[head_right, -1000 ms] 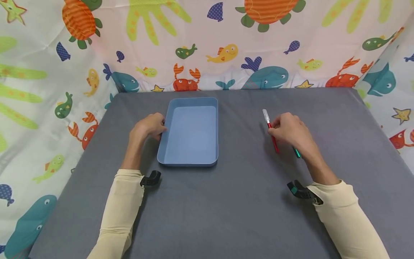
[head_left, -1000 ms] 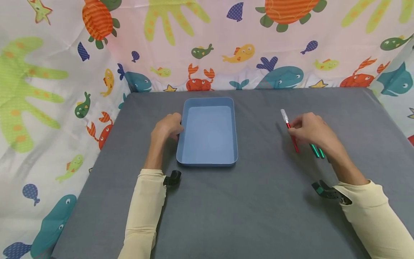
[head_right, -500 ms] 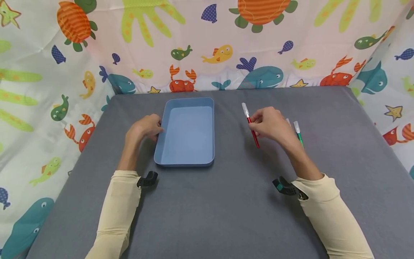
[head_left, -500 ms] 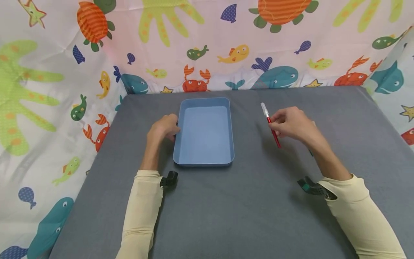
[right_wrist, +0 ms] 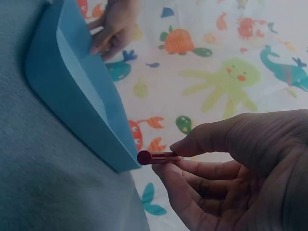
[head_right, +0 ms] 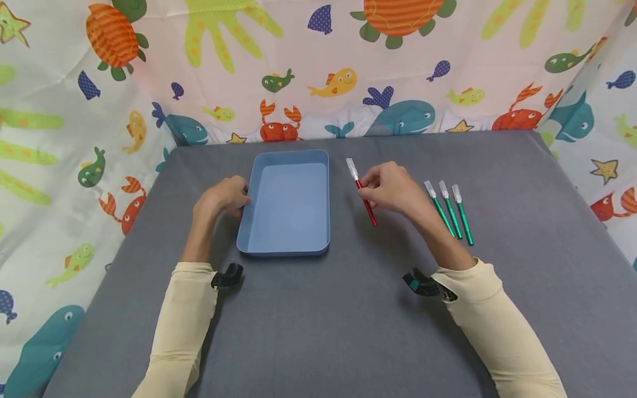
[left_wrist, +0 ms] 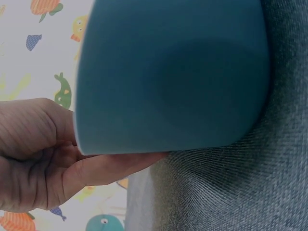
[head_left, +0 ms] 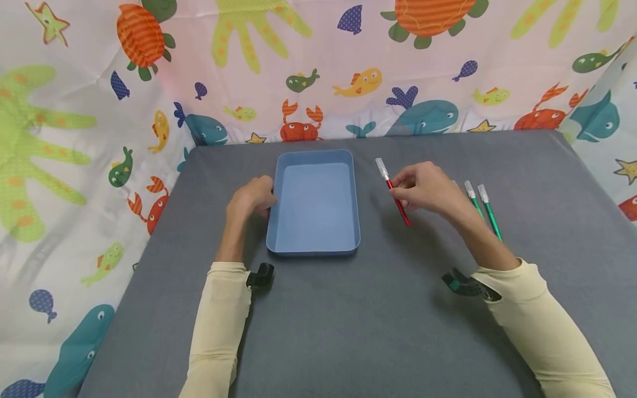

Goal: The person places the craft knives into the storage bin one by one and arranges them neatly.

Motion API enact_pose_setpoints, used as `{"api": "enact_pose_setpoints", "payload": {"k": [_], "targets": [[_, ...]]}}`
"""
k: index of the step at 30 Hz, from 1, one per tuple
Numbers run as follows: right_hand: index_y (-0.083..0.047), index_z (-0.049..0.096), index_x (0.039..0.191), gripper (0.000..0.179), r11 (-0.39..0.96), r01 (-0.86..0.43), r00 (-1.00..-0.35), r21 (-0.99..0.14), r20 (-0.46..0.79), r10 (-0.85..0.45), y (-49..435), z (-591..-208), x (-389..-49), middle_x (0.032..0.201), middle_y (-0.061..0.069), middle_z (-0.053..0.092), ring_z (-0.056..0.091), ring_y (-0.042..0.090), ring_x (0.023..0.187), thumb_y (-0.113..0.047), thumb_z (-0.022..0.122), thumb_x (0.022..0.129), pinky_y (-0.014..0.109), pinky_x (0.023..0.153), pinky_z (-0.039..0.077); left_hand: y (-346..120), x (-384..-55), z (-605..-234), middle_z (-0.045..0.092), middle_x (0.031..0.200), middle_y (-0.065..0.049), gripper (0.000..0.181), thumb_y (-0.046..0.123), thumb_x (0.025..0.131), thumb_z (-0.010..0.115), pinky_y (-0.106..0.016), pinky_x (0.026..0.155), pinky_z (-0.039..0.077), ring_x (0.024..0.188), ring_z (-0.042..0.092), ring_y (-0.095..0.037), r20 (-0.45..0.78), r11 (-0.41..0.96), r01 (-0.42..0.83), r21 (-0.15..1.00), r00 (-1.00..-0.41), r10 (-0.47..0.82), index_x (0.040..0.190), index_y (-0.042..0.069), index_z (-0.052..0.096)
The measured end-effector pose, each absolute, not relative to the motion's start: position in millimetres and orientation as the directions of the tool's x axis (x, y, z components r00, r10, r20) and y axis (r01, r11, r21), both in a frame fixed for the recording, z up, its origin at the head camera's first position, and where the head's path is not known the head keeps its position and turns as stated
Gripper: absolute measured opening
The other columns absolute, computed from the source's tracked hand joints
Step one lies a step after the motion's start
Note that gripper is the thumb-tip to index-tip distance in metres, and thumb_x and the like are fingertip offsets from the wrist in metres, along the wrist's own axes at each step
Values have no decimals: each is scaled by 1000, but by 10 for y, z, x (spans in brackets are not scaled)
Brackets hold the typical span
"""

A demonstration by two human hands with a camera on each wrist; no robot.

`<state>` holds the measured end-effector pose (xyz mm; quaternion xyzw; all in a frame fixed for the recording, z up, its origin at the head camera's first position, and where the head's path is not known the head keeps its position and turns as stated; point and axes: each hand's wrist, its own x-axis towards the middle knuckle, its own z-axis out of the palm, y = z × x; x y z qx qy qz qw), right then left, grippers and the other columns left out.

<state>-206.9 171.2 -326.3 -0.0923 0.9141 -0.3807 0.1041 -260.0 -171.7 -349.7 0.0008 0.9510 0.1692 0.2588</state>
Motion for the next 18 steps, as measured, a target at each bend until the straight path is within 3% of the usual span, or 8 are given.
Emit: {"api": "enact_pose_setpoints", "payload": {"k": [18], "targets": [[-6, 65, 94, 16, 659, -134, -909, -740, -172, -379, 1172, -3310, -2034, 72, 9, 64, 61, 29, 65, -17, 66, 83, 33, 60, 52, -1703, -2589, -3459, 58, 100, -13, 33, 14, 92, 53, -42, 81, 45, 84, 60, -24, -516, 946, -99, 308, -853, 78, 121, 0, 47]]}}
